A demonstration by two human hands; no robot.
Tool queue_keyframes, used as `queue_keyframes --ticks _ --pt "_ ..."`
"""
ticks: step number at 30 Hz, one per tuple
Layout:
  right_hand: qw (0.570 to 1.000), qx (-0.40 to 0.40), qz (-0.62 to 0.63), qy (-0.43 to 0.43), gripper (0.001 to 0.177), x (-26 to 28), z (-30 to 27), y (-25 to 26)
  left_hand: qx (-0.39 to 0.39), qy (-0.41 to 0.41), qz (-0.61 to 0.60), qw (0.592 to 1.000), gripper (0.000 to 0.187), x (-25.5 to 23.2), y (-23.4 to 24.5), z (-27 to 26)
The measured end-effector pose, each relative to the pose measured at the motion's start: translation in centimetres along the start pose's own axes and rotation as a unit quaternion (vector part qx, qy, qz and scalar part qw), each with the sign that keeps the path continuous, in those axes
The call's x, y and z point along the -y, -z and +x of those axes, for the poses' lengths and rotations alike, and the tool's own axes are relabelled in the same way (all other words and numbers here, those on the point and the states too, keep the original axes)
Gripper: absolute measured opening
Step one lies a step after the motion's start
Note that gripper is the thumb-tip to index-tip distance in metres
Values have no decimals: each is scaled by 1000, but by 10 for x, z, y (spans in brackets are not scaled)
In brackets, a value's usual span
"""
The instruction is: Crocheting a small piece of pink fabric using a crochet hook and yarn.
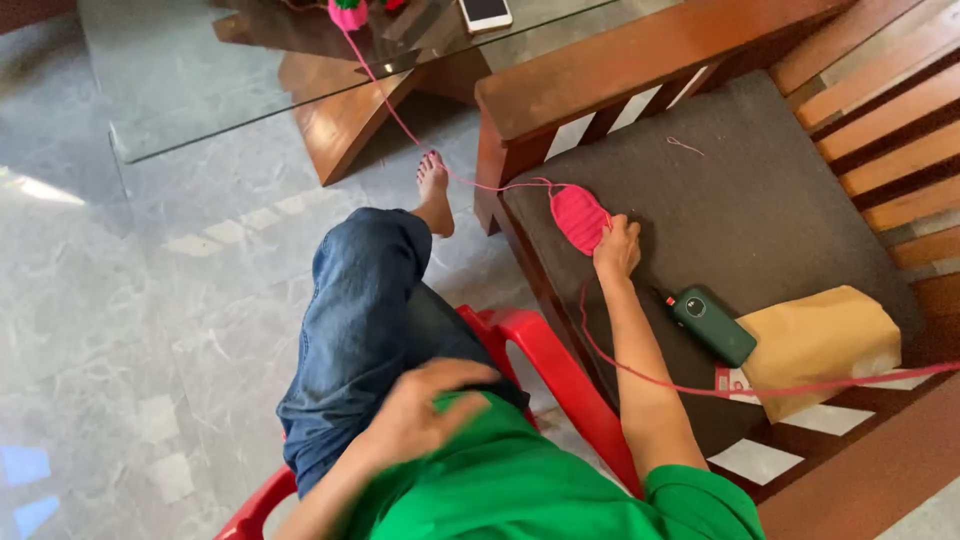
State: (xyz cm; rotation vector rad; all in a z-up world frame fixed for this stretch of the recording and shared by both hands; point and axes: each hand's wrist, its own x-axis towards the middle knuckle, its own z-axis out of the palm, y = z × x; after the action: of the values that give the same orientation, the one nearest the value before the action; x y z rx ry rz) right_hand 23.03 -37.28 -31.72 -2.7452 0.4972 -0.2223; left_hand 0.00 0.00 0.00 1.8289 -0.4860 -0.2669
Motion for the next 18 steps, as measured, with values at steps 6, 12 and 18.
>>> queue_keyframes --ticks 6,12,18 --pt "931 -96 244 256 5 3 18 22 -368 -1 156 917 15 84 -1 -42" --pt "839 188 374 347 5 135 10 195 -318 -66 99 940 57 43 27 -7" --pt "729 326 398 451 10 227 -75 292 -175 -88 196 961 122 -9 49 44"
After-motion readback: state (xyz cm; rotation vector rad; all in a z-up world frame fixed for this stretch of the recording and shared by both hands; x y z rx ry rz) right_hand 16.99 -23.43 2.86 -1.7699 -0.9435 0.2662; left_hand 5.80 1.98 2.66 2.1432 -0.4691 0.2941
